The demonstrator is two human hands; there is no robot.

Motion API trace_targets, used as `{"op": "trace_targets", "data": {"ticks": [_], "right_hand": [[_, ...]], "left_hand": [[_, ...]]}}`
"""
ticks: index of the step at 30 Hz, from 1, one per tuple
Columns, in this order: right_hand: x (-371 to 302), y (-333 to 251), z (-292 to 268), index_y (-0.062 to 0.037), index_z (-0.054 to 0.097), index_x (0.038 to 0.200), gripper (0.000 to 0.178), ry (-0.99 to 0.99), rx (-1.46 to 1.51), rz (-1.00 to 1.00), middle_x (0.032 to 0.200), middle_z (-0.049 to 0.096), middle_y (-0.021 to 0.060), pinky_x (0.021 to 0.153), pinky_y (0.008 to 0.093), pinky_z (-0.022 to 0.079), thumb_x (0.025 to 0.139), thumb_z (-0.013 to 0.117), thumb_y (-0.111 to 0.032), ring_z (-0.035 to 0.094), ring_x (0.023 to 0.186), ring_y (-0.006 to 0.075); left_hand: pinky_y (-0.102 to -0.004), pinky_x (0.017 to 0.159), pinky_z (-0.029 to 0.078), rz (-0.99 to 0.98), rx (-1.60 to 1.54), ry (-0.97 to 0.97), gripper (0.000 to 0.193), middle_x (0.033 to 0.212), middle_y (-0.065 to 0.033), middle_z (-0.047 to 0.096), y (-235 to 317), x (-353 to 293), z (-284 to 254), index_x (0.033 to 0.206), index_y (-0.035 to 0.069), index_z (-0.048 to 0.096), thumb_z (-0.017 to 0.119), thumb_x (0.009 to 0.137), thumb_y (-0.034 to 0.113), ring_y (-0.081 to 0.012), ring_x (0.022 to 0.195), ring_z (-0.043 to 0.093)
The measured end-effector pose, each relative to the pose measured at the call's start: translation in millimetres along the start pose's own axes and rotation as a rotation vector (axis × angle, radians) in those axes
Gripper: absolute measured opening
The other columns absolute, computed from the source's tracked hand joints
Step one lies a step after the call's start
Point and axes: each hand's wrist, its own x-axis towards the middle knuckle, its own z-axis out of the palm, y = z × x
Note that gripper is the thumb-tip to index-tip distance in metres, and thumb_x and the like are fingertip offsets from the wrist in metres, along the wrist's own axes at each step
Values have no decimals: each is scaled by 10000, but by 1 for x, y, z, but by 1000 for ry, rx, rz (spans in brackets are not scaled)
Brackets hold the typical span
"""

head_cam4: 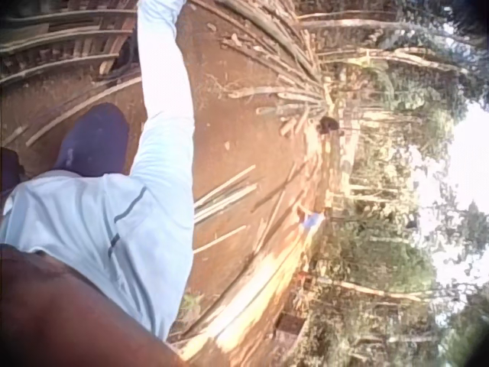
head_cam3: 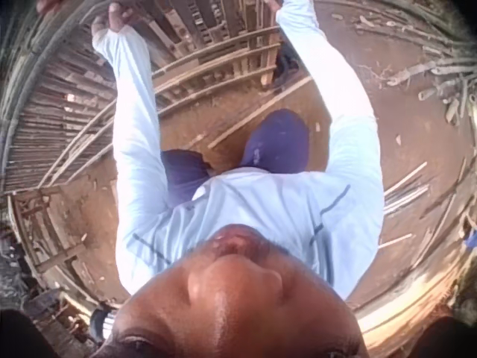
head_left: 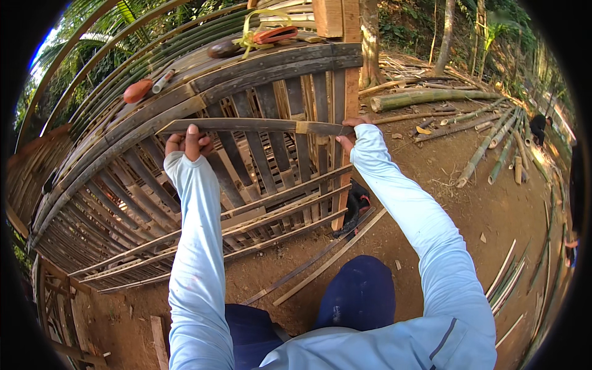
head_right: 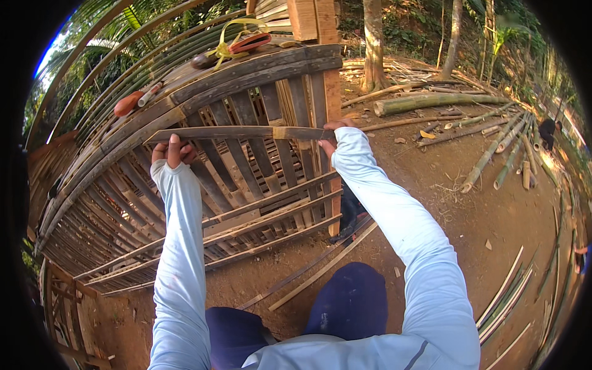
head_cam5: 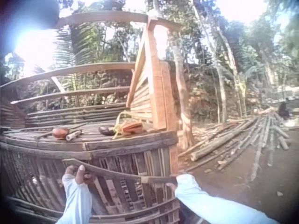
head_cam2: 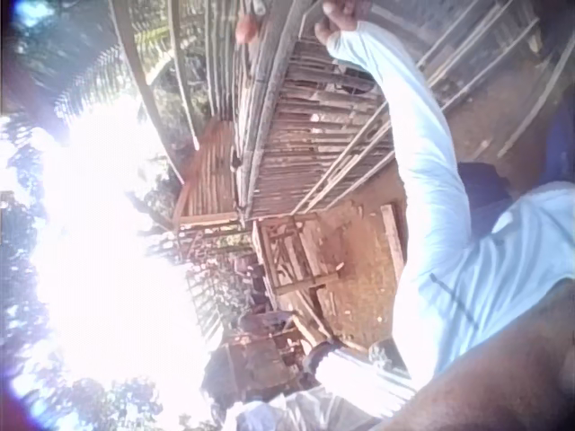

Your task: The person uses a machete to split and shape bamboo strips, then fits them into a curved bamboo frame. They repeatedly test the fit of the strips and adjust them by hand to ensure they align with the structure's curvature.

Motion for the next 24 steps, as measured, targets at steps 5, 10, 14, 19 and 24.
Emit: {"op": "trace_targets", "data": {"ticks": [5,10,14,19,24], "right_hand": [[-6,12,3,-8,609,1133,464,176,66,79,993,633,120,761,330,527,757,843,-146,622,867,204],[-9,14,17,-9,586,1169,520,284,184,131,1001,633,100,775,314,517,742,857,-131,593,857,184],[-11,5,23,-10,569,1192,545,297,198,176,1068,647,117,803,318,514,733,849,-101,610,906,197],[-16,15,29,-43,562,1255,571,399,197,93,987,627,102,783,342,526,748,814,-118,643,904,217],[-19,14,31,-32,530,1277,575,390,261,163,1006,620,103,772,305,525,760,783,-35,634,894,192]], "left_hand": [[-268,632,510,-3,3,5,293,831,-85,623,-2,-2,7,975,19,531,731,900,220,-112,676,576],[-289,729,548,5,106,28,313,879,-85,675,-5,1,3,997,20,589,725,904,286,-129,741,623],[-278,652,519,1,123,0,359,819,-82,618,-8,10,-7,942,26,549,751,880,316,-125,703,569],[-248,656,512,29,118,37,333,849,-65,621,-7,0,5,971,32,549,738,900,297,-113,719,572],[-244,675,513,25,166,34,334,873,-51,619,1,-9,10,1027,41,568,721,916,317,-106,751,577]]}}
